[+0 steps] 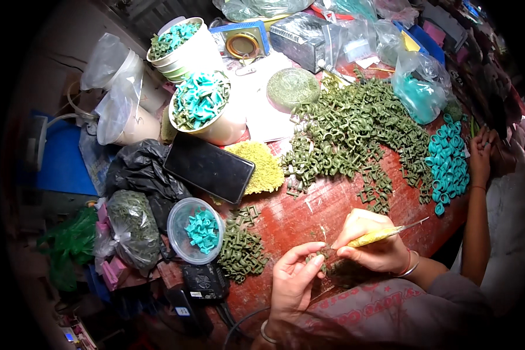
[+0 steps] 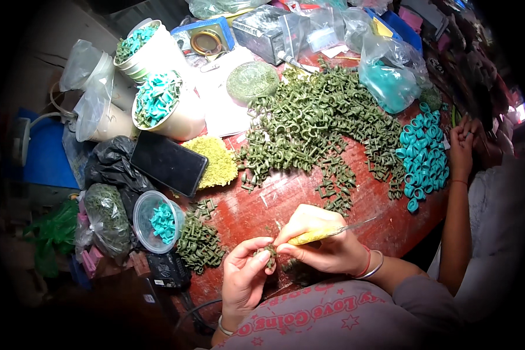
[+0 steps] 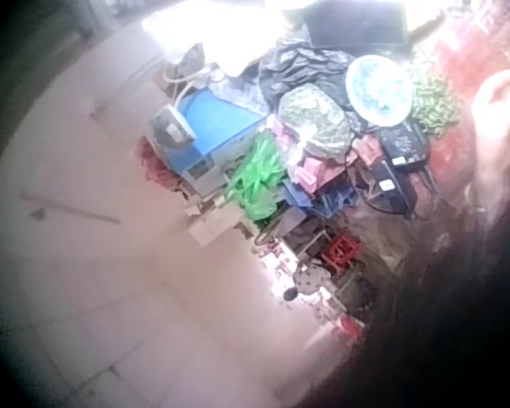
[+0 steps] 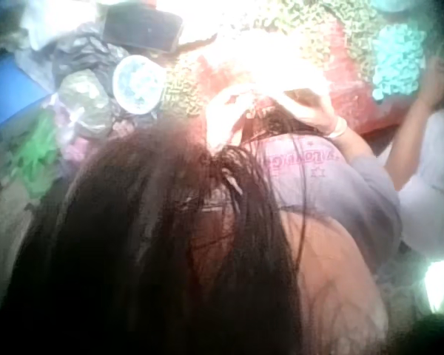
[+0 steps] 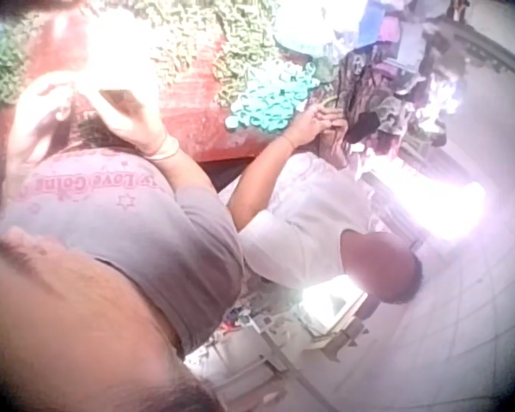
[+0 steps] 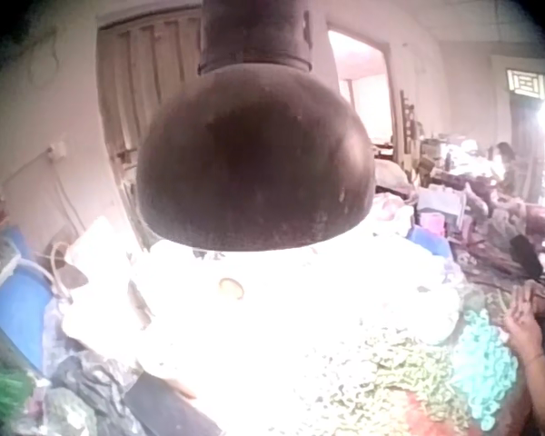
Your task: The person uses a thin metal tool to assemble small green plastic leaves into a cluster. They pick up individual leaf pieces from the table and attach them to a base or stem.
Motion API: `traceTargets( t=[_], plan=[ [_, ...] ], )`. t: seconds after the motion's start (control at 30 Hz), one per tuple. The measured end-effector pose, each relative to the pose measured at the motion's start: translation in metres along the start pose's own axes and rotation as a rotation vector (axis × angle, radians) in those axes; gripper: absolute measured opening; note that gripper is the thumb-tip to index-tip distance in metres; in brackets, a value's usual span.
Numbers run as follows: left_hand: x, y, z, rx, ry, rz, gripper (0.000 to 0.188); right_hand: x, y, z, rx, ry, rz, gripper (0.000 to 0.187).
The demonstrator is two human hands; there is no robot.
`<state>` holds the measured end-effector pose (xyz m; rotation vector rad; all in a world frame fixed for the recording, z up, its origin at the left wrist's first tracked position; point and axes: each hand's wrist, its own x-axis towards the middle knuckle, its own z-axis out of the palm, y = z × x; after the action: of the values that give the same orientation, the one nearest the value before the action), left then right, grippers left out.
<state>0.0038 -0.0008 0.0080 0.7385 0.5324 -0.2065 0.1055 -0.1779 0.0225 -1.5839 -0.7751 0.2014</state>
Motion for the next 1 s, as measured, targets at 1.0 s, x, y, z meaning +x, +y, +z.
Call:
traceTargets(
  t=[1.0],
  plan=[
    [-0.003,-0.001,0.003,0.172,0.029,0.120,0.027,-0.008,-0.002,0.009,-0.169,-0.037,-0.115,0.022]
  ],
)
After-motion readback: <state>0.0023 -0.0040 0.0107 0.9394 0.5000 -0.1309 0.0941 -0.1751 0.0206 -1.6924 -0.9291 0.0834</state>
